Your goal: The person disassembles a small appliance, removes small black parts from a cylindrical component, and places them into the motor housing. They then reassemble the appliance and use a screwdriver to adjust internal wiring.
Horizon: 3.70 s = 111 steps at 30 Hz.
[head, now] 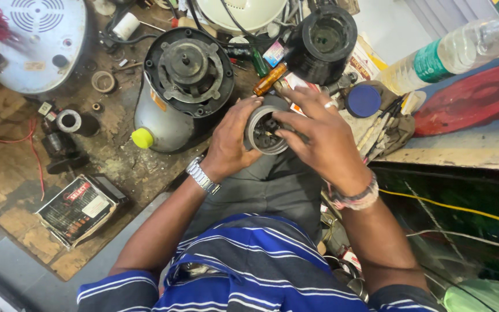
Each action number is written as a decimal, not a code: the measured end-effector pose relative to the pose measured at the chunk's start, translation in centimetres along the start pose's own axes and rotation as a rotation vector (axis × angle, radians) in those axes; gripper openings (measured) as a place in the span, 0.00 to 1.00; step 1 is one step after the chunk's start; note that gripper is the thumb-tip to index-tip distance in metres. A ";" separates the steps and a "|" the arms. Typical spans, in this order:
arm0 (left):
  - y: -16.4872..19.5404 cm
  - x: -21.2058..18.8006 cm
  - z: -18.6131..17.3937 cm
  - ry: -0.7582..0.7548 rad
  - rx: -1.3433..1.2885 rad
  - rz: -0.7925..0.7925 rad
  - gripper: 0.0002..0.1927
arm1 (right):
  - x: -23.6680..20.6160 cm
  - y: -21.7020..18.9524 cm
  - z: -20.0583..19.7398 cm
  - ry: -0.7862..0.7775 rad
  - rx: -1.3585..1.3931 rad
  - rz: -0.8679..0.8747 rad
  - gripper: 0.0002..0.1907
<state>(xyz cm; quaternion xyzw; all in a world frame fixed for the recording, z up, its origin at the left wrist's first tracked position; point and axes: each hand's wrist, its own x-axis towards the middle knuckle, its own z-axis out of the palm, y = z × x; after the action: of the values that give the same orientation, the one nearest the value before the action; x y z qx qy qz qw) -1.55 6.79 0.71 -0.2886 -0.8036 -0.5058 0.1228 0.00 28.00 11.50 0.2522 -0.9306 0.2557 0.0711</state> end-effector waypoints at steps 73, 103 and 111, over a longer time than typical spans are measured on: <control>3.5 0.1 -1.9 0.032 0.027 -0.087 0.47 | 0.2 -3.4 0.7 0.022 0.022 0.003 0.13; 4.4 -1.3 -3.7 -0.040 0.126 -0.367 0.46 | -3.5 -3.7 6.9 0.160 0.734 0.342 0.43; 4.6 -1.7 -4.5 -0.010 0.101 -0.257 0.46 | -3.7 -3.6 8.3 0.199 0.814 0.248 0.42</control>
<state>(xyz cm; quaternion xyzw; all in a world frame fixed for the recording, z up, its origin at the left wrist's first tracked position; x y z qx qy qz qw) 2.04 3.69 5.35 -0.1791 -0.8589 -0.4750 0.0674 4.99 22.74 5.00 0.1203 -0.7658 0.6313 0.0238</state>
